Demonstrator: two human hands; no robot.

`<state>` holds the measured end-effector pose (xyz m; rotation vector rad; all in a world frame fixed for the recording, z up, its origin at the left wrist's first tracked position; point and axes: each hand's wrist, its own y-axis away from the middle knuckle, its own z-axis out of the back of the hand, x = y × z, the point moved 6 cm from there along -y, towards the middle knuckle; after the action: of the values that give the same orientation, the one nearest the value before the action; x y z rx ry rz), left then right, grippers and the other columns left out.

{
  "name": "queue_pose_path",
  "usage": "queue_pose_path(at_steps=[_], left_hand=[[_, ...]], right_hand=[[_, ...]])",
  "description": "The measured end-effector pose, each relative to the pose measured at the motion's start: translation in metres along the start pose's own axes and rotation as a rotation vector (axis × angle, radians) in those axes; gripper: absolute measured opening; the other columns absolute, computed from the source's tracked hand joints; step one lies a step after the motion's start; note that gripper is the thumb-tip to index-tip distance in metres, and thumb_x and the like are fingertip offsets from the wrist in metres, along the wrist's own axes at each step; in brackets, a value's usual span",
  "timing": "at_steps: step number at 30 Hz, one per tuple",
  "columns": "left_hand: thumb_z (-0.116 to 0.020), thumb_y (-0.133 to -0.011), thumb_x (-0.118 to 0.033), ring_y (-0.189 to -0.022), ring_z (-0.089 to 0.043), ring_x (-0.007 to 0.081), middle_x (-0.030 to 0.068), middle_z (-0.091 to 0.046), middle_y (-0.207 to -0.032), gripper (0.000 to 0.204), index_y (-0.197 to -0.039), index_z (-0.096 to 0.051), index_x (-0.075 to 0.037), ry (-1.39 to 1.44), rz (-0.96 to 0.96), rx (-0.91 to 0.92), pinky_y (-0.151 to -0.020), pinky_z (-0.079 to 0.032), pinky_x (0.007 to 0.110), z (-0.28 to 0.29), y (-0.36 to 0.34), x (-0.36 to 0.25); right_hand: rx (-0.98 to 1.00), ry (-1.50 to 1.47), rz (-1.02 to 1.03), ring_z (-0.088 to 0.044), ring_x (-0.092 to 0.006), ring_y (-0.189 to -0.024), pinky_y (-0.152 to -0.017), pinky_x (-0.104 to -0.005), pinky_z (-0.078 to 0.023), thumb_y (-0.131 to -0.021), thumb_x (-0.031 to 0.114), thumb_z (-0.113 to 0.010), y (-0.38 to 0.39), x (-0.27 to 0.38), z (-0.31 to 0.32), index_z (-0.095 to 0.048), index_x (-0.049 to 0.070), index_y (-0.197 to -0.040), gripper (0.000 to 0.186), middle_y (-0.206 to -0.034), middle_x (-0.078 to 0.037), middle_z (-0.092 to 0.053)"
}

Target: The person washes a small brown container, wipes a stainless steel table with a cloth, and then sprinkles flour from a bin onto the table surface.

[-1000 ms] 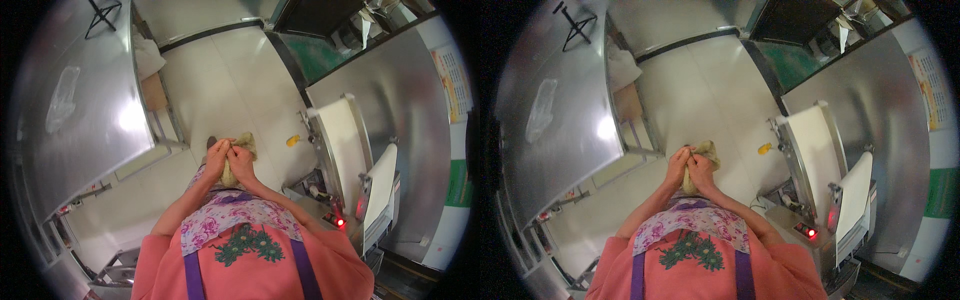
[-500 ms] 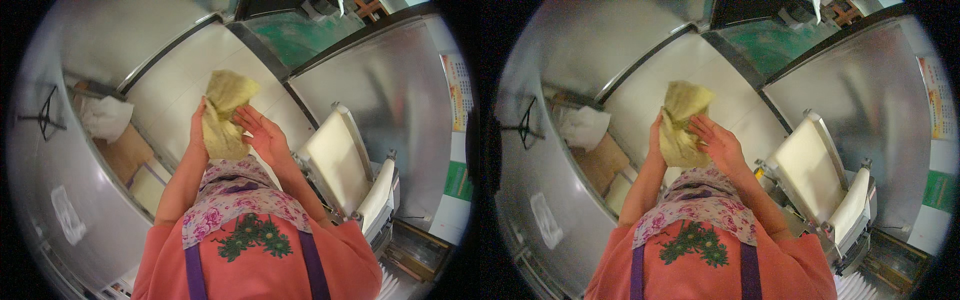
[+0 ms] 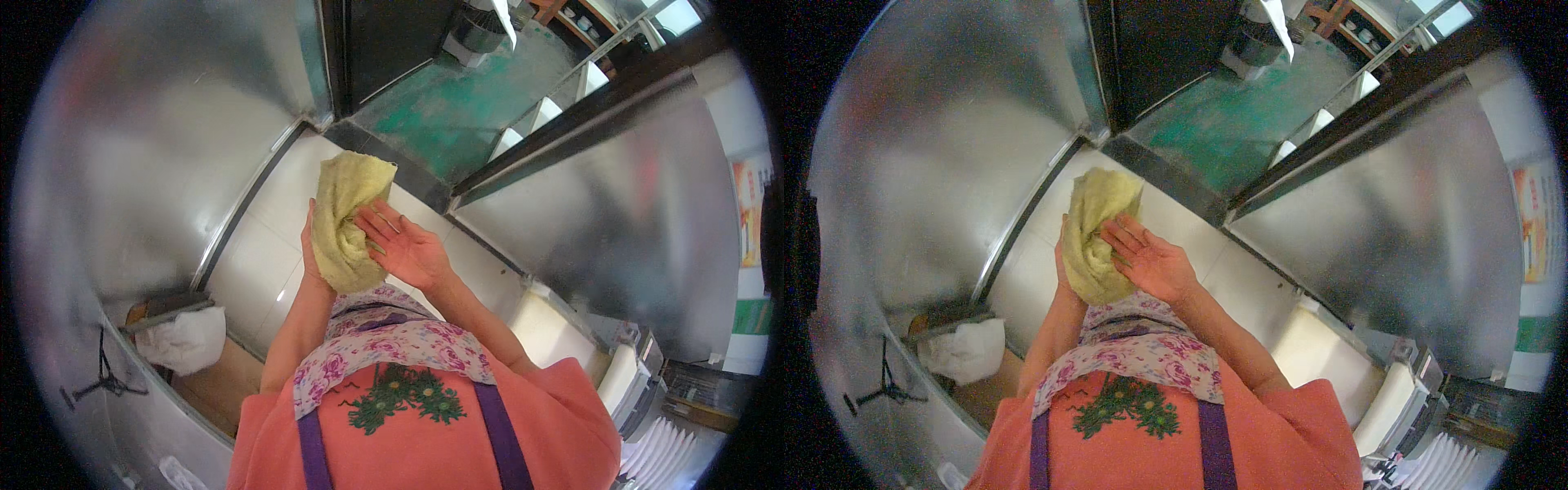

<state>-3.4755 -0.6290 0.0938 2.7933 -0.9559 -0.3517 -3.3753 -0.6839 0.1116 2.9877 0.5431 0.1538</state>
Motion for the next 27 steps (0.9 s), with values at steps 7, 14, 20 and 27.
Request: queue_pose_path(at_steps=[7,14,20,27], left_hand=[[-0.033,-0.093,-0.049,-0.109,-0.053,0.0298,0.0151,-0.052,-0.124,0.059,-0.130,-0.043,-0.003,-0.035,0.314,0.021,-0.094,-0.043,0.042,-0.012,-0.175,-0.013],[-0.038,-0.089,-0.045,-0.090,-0.060,0.0322,0.0158,-0.059,-0.107,0.054,-0.123,-0.049,-0.005,-0.253,0.654,-0.055,-0.075,-0.051,0.045,-0.034,-0.336,-0.014],[-0.038,-0.086,-0.037,-0.089,-0.060,0.0380,0.0209,-0.058,-0.108,0.050,-0.121,-0.050,-0.003,-0.296,0.806,-0.090,-0.073,-0.052,0.050,-0.028,-0.458,0.012],[-0.040,-0.085,-0.044,-0.080,-0.063,0.0333,0.0170,-0.063,-0.097,0.050,-0.112,-0.057,-0.006,-0.432,0.873,-0.090,-0.068,-0.053,0.046,-0.097,-0.601,0.058]], right_hand=[[-0.189,0.191,0.173,-0.040,-0.0171,-0.126,-0.099,-0.0373,-0.033,-0.092,0.026,-0.048,-0.110,0.119,0.056,-0.050,0.008,-0.125,0.037,-0.131,-0.005,-0.050],[-0.429,0.231,0.388,-0.048,-0.0194,-0.114,-0.098,-0.0389,-0.035,-0.086,0.027,-0.059,-0.167,0.236,0.051,-0.062,0.007,-0.105,0.028,-0.118,-0.007,-0.057],[-0.502,0.072,0.468,-0.052,-0.0200,-0.110,-0.097,-0.0393,-0.039,-0.085,0.021,-0.060,-0.187,0.321,0.080,-0.063,0.005,-0.098,0.021,-0.109,-0.009,-0.061],[-0.573,0.011,0.467,-0.056,-0.0201,-0.101,-0.094,-0.0385,-0.041,-0.086,0.020,-0.059,-0.229,0.468,0.110,-0.063,0.006,-0.090,0.015,-0.099,-0.008,-0.063]])
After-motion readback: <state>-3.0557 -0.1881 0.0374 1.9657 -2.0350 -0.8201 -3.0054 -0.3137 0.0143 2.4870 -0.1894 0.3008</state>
